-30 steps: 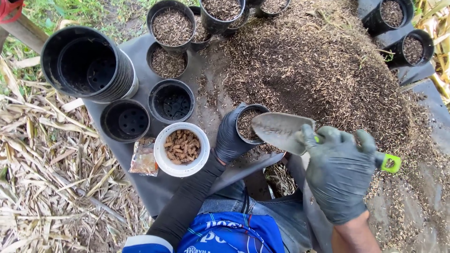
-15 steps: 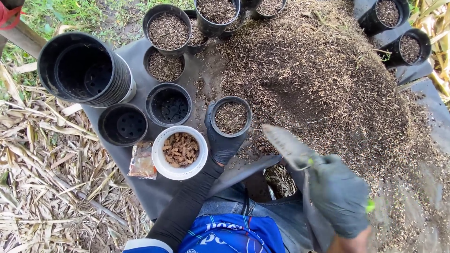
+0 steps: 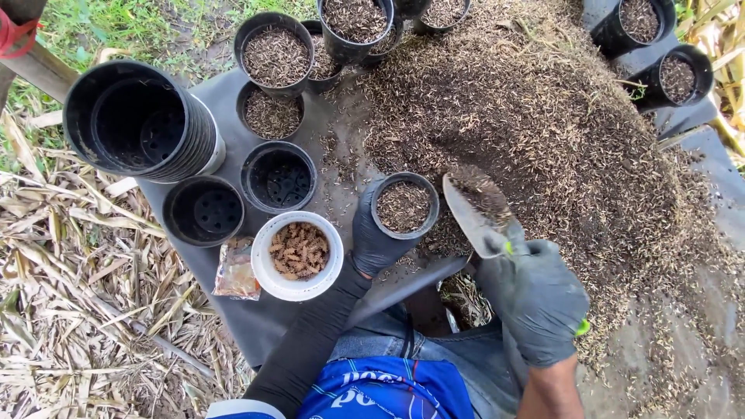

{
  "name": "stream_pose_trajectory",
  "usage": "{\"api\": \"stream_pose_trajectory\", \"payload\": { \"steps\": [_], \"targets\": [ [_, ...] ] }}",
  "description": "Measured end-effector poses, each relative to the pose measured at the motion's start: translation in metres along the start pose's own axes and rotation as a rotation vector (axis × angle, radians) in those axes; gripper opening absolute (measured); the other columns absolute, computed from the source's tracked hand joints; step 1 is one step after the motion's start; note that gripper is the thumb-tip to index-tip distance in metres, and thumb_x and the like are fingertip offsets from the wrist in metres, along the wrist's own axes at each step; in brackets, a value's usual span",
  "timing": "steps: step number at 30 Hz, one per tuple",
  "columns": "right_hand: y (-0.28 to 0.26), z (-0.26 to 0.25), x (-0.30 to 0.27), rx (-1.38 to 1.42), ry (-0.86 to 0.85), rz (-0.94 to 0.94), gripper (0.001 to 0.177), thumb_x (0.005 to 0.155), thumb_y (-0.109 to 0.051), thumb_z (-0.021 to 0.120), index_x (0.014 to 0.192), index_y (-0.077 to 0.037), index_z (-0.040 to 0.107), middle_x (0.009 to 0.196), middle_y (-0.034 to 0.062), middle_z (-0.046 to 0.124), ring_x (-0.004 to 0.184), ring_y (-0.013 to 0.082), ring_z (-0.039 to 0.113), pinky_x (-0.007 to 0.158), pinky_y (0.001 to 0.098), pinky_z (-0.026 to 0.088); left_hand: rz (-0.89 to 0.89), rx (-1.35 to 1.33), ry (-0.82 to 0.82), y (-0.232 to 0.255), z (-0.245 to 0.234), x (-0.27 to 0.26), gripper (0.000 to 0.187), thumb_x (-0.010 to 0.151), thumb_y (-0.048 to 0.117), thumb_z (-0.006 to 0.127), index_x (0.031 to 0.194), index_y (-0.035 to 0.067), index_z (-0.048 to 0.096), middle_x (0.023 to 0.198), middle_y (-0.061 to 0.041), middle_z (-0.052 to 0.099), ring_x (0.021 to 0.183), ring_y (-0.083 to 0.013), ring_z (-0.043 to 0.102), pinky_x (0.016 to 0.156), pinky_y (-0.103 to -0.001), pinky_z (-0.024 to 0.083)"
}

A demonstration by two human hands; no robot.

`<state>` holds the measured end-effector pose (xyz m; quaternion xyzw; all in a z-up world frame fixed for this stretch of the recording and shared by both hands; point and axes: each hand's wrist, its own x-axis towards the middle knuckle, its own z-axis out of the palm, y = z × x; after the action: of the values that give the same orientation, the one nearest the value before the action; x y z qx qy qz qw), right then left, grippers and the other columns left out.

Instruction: Filling small plastic pots with a soil mixture using a hand trowel and then spraying them with water.

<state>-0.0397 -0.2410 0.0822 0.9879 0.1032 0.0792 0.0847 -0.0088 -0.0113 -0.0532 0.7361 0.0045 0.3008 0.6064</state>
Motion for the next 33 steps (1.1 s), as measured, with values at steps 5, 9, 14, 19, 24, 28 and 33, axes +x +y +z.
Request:
{"api": "stream_pose_trajectory", "payload": {
  "steps": [5, 9, 14, 19, 24, 28, 33],
  "targets": [
    [0.022, -0.020, 0.006, -0.235, 0.090, -0.033, 0.044, 0.114, -0.046, 0.043, 0.137, -0.025, 0.075, 0.098, -0.0019, 0.071, 0.062, 0.0169, 0.061, 0.060, 0.0330, 0.046, 0.124, 0.072, -0.128, -0.009, -0.002, -0.001, 0.109, 0.071, 0.037, 0.095, 0.153, 0.002, 0.032, 0.147, -0.022, 0.056, 0.133, -0.0391, 0.063, 0.116, -0.047, 0.053],
    [0.038, -0.026, 0.000, -0.212, 0.123, -0.044, 0.040, 0.103, -0.037, 0.061, 0.142, -0.039, 0.073, 0.114, -0.0074, 0.071, 0.089, 0.0202, 0.067, 0.088, 0.0364, 0.046, -0.042, 0.098, -0.219, 0.000, -0.004, 0.003, 0.102, 0.068, 0.039, 0.093, 0.148, 0.002, 0.042, 0.145, -0.021, 0.059, 0.135, -0.0382, 0.061, 0.116, -0.044, 0.050],
    [0.031, -0.043, 0.007, -0.231, 0.113, -0.108, 0.049, 0.101, -0.038, 0.060, 0.149, -0.047, 0.065, 0.123, -0.0104, 0.071, 0.102, 0.0167, 0.069, 0.102, 0.0359, 0.043, -0.137, 0.019, -0.265, 0.055, -0.012, 0.040, 0.077, 0.071, 0.039, 0.090, 0.133, 0.006, 0.059, 0.132, -0.016, 0.069, 0.125, -0.0321, 0.068, 0.116, -0.040, 0.049],
    [0.011, -0.052, 0.022, -0.307, 0.147, -0.234, 0.052, 0.087, -0.025, 0.056, 0.133, -0.045, 0.071, 0.115, -0.0161, 0.069, 0.096, 0.0136, 0.067, 0.106, 0.0346, 0.038, -0.102, 0.036, -0.275, 0.019, -0.008, 0.019, 0.098, 0.069, 0.039, 0.091, 0.146, 0.000, 0.044, 0.137, -0.021, 0.065, 0.127, -0.0368, 0.066, 0.110, -0.044, 0.053],
    [-0.002, -0.062, 0.035, -0.274, 0.197, -0.277, 0.046, 0.093, -0.021, 0.054, 0.131, -0.039, 0.074, 0.112, -0.0133, 0.067, 0.090, 0.0162, 0.062, 0.103, 0.0354, 0.039, -0.132, -0.077, -0.309, 0.045, -0.014, 0.034, 0.078, 0.072, 0.036, 0.088, 0.136, 0.006, 0.054, 0.127, -0.014, 0.071, 0.118, -0.0315, 0.072, 0.105, -0.039, 0.057],
    [-0.005, -0.066, 0.040, -0.446, 0.232, -0.263, 0.041, 0.097, -0.023, 0.052, 0.126, -0.046, 0.072, 0.111, -0.0160, 0.066, 0.092, 0.0126, 0.062, 0.105, 0.0330, 0.039, -0.136, -0.089, -0.319, 0.061, -0.017, 0.041, 0.068, 0.077, 0.033, 0.087, 0.135, 0.012, 0.058, 0.133, -0.010, 0.069, 0.127, -0.0299, 0.067, 0.115, -0.040, 0.050],
    [0.009, -0.073, 0.034, -0.521, 0.182, -0.238, 0.039, 0.098, -0.026, 0.054, 0.124, -0.049, 0.070, 0.112, -0.0151, 0.066, 0.094, 0.0121, 0.063, 0.108, 0.0333, 0.035, -0.162, 0.081, -0.253, 0.041, -0.010, 0.028, 0.089, 0.071, 0.047, 0.089, 0.140, 0.005, 0.052, 0.133, -0.016, 0.069, 0.123, -0.0336, 0.069, 0.107, -0.041, 0.056]
  ]
}}
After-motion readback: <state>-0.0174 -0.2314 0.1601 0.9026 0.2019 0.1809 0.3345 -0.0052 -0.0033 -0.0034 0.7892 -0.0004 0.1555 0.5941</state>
